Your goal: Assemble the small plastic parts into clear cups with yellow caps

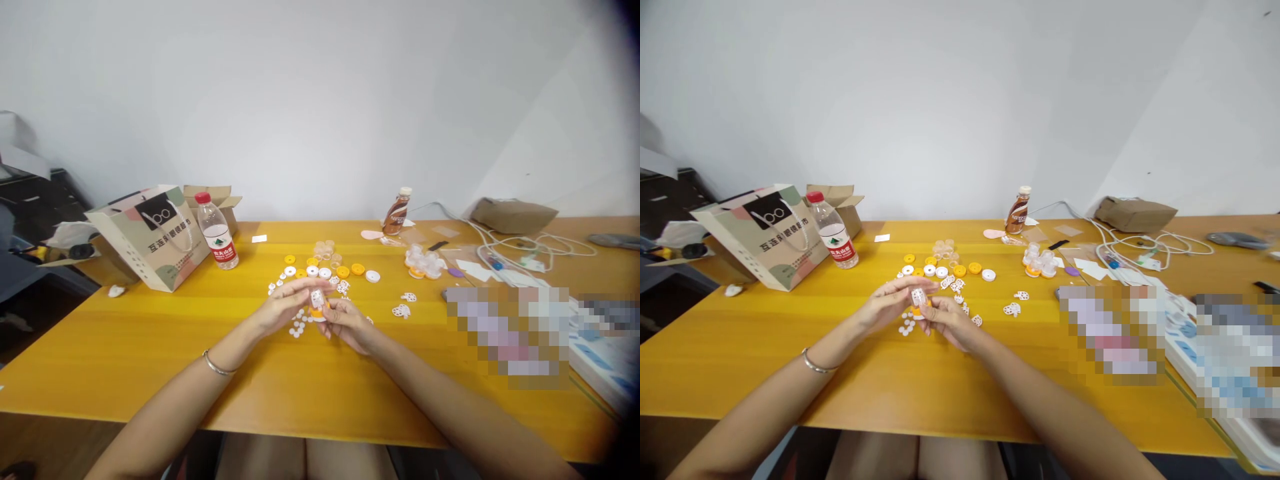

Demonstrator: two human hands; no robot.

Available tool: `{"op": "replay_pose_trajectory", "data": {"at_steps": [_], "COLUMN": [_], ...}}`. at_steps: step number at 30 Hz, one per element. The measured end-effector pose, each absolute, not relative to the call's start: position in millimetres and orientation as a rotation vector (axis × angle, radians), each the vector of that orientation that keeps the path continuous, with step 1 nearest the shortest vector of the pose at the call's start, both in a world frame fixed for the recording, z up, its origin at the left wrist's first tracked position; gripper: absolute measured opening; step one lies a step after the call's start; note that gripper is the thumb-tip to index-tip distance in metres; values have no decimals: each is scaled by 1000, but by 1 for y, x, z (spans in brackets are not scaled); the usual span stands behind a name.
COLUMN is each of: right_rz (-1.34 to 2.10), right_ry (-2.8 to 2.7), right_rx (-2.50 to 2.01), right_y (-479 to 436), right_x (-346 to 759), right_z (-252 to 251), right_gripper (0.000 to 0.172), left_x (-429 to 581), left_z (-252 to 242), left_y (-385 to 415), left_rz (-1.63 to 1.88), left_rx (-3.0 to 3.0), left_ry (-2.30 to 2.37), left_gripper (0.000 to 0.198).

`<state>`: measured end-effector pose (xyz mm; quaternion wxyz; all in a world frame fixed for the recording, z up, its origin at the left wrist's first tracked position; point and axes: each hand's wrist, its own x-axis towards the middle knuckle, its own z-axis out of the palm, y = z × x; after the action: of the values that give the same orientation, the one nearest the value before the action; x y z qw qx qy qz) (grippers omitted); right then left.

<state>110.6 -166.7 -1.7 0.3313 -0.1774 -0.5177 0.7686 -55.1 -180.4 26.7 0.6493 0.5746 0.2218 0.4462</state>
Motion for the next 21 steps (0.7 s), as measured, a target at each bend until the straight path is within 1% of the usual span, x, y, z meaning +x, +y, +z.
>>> {"op": "replay_pose_trajectory", "data": {"at_steps": [4,9,15,18,21], "right_rz": [1999,1851,1864,1972,2093], "right_ry": [-1381,-1510,-1474,-1399,-1359], "right_rx": [-444,-518,-501,-445,-365], "right_y": [-167,-167,-166,-166,-168], "right_x": [110,109,110,110,110], "right_z": [-1,-1,-2,-3,-4], "right_gripper": [26,22,21,23,27], "left_x": [-52,-45,-46,-54,-61], "left_z": [24,14,18,24,29], "left_y": [-180,-178,-180,-179,-177], "left_rz": [1114,1310,1314,1170,971], "left_rx": [1384,1421,1519,1492,1409], "left_ry": [637,864,823,687,487], "left_gripper": [34,29,32,29,34]}}
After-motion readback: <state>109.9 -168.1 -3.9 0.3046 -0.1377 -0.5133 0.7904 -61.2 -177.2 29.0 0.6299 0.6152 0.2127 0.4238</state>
